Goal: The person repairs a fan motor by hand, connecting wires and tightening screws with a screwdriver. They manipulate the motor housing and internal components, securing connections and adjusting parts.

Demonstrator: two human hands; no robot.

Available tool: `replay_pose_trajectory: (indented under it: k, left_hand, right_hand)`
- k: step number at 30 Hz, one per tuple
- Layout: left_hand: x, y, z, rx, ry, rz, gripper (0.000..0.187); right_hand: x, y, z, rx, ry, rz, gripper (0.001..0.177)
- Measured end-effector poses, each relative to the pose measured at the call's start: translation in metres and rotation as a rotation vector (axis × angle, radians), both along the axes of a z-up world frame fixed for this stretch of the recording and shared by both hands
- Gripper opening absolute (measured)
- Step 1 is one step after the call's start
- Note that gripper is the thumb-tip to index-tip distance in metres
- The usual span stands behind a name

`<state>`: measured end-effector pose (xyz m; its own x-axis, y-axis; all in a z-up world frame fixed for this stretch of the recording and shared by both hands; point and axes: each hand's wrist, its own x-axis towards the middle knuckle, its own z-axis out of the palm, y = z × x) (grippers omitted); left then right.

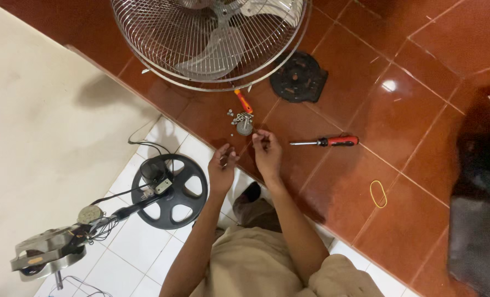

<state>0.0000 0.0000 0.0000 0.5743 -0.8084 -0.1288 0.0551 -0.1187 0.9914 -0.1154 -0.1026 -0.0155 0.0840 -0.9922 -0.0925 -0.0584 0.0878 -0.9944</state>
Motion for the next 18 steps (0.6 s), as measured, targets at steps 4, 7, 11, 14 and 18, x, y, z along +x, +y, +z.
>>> replay_pose_trajectory:
  k: [4,7,11,14,18]
  left_hand:
    - [-0.007,-0.020,0.016,0.164,0.076,0.094,0.041]
    - [-0.015,-0.035,0.026,0.164,0.072,0.058,0.041]
    - [-0.021,-0.049,0.031,0.174,0.211,0.023,0.041]
    - [-0.024,-0.057,0.027,0.118,0.257,0.028,0.038]
    - [-0.029,-0.063,0.019,0.013,0.298,0.022,0.035]
  right_hand:
    - [0.004,-0.016,0.032,-0.077,0.126,0.062,0.036]
    - [0.011,-0.025,0.051,-0.108,0.206,0.097,0.036]
    - [0.014,-0.038,0.067,-0.035,0.300,0.135,0.041]
    - [0.018,-0.043,0.069,-0.053,0.375,0.152,0.044]
    - [0.019,-0.048,0.059,-0.065,0.415,0.197,0.039]
